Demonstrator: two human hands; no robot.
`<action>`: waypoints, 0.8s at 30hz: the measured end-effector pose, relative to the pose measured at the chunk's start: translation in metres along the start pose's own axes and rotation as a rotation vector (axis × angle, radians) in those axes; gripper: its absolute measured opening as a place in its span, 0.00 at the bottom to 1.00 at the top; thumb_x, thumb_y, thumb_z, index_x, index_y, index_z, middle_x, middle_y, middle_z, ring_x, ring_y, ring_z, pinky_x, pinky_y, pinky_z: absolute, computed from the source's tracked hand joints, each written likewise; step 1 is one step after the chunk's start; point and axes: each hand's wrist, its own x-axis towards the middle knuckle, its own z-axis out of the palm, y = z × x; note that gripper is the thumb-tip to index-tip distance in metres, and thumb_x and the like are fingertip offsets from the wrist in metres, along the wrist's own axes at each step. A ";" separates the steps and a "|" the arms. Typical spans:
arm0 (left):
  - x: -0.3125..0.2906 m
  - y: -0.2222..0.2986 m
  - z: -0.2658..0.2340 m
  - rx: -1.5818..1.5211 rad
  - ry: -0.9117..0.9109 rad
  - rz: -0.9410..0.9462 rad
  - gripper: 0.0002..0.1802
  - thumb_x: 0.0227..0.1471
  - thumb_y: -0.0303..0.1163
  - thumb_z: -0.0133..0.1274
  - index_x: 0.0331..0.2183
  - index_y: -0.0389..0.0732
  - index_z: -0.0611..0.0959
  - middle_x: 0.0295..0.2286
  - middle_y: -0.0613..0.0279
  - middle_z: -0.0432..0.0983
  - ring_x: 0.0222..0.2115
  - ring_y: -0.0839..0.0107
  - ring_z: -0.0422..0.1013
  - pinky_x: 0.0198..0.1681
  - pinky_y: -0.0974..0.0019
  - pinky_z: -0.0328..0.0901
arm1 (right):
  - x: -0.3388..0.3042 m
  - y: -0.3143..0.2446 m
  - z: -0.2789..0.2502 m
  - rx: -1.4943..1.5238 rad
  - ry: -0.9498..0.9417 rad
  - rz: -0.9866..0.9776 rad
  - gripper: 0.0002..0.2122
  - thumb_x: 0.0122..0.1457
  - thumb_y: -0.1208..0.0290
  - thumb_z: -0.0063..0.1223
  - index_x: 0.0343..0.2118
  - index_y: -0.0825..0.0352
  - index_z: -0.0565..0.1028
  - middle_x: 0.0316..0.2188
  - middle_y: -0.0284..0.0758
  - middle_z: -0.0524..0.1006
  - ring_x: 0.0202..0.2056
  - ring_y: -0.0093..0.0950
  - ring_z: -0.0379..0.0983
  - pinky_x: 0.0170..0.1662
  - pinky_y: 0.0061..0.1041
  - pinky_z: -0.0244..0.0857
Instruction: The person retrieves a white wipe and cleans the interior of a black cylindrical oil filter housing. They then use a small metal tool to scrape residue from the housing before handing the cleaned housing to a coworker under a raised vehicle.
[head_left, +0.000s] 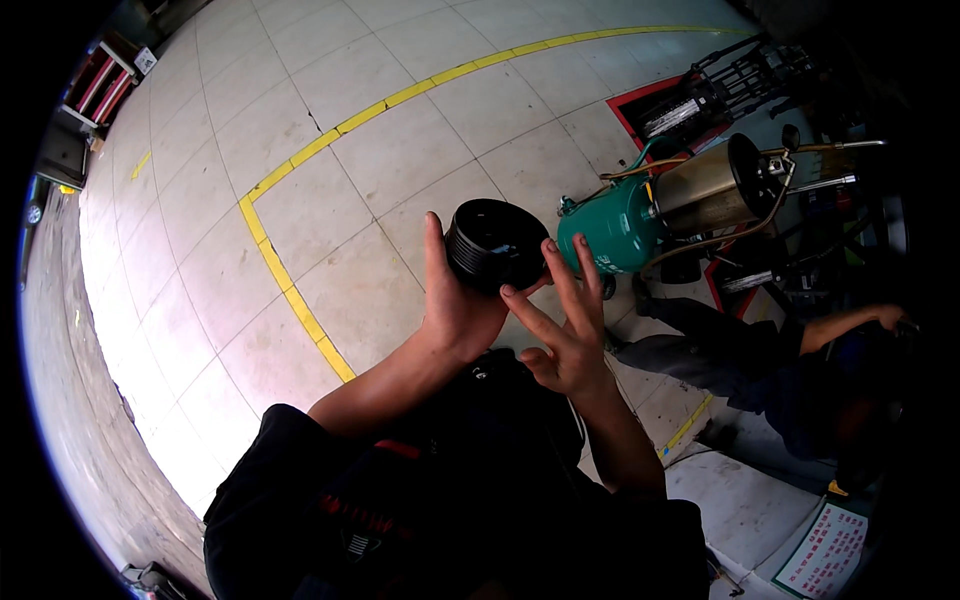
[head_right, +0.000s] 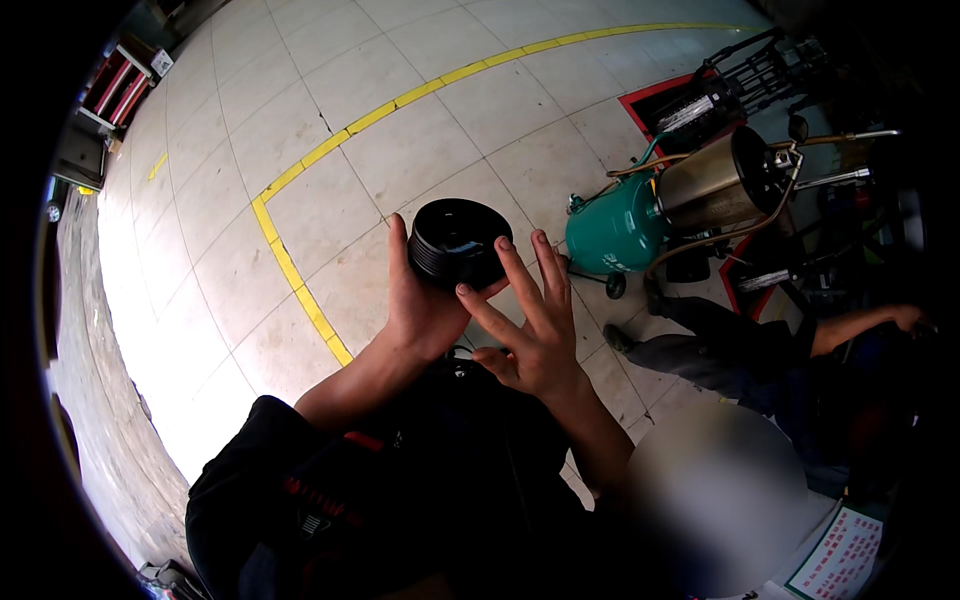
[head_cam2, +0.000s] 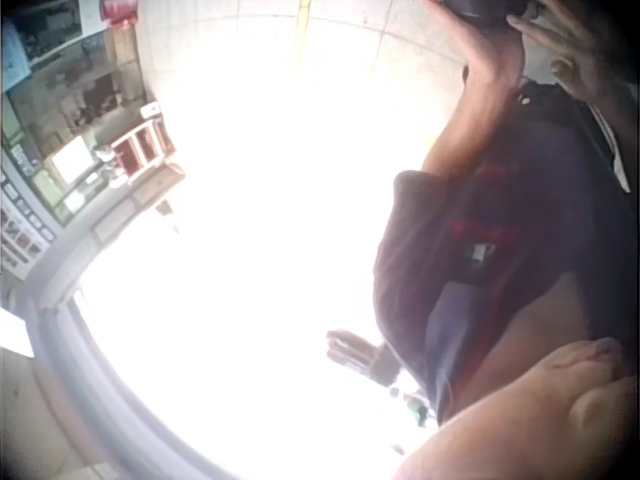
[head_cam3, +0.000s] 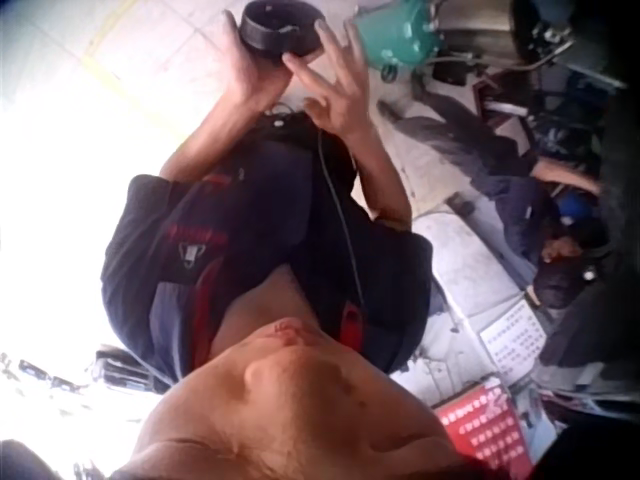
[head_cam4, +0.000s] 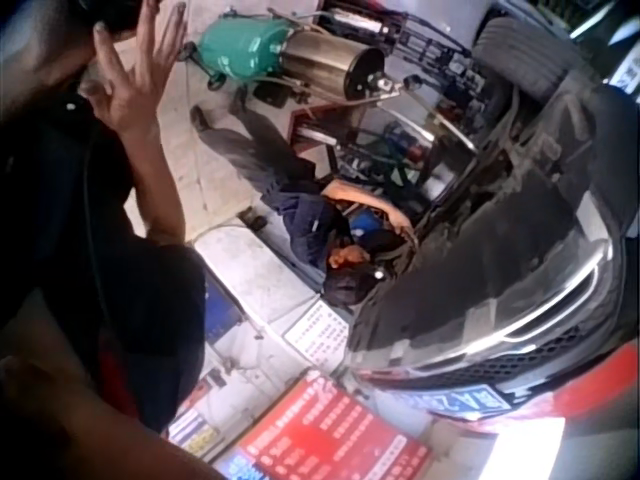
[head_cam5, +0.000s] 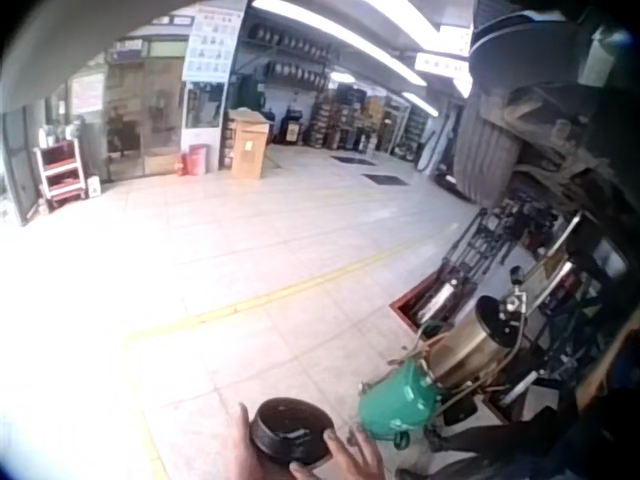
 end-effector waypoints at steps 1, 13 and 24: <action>0.001 0.001 -0.001 0.046 0.014 -0.002 0.49 0.65 0.76 0.33 0.63 0.43 0.75 0.59 0.49 0.76 0.61 0.52 0.71 0.68 0.38 0.62 | 0.003 0.001 -0.003 -0.058 -0.011 -0.029 0.32 0.71 0.31 0.31 0.60 0.44 0.81 0.72 0.48 0.64 0.73 0.61 0.53 0.69 0.66 0.52; -0.002 0.014 -0.004 0.087 0.017 -0.151 0.48 0.64 0.79 0.29 0.56 0.48 0.79 0.54 0.57 0.78 0.55 0.59 0.73 0.60 0.41 0.67 | 0.021 0.012 -0.032 -0.252 -0.160 -0.235 0.28 0.69 0.31 0.37 0.61 0.38 0.80 0.72 0.38 0.66 0.73 0.54 0.55 0.68 0.65 0.54; -0.001 0.014 -0.004 0.208 0.020 -0.115 0.46 0.65 0.77 0.31 0.57 0.47 0.78 0.52 0.57 0.80 0.55 0.57 0.75 0.59 0.48 0.70 | 0.043 0.012 -0.023 -0.309 -0.236 -0.320 0.29 0.69 0.32 0.37 0.59 0.41 0.82 0.71 0.39 0.68 0.73 0.54 0.55 0.69 0.60 0.56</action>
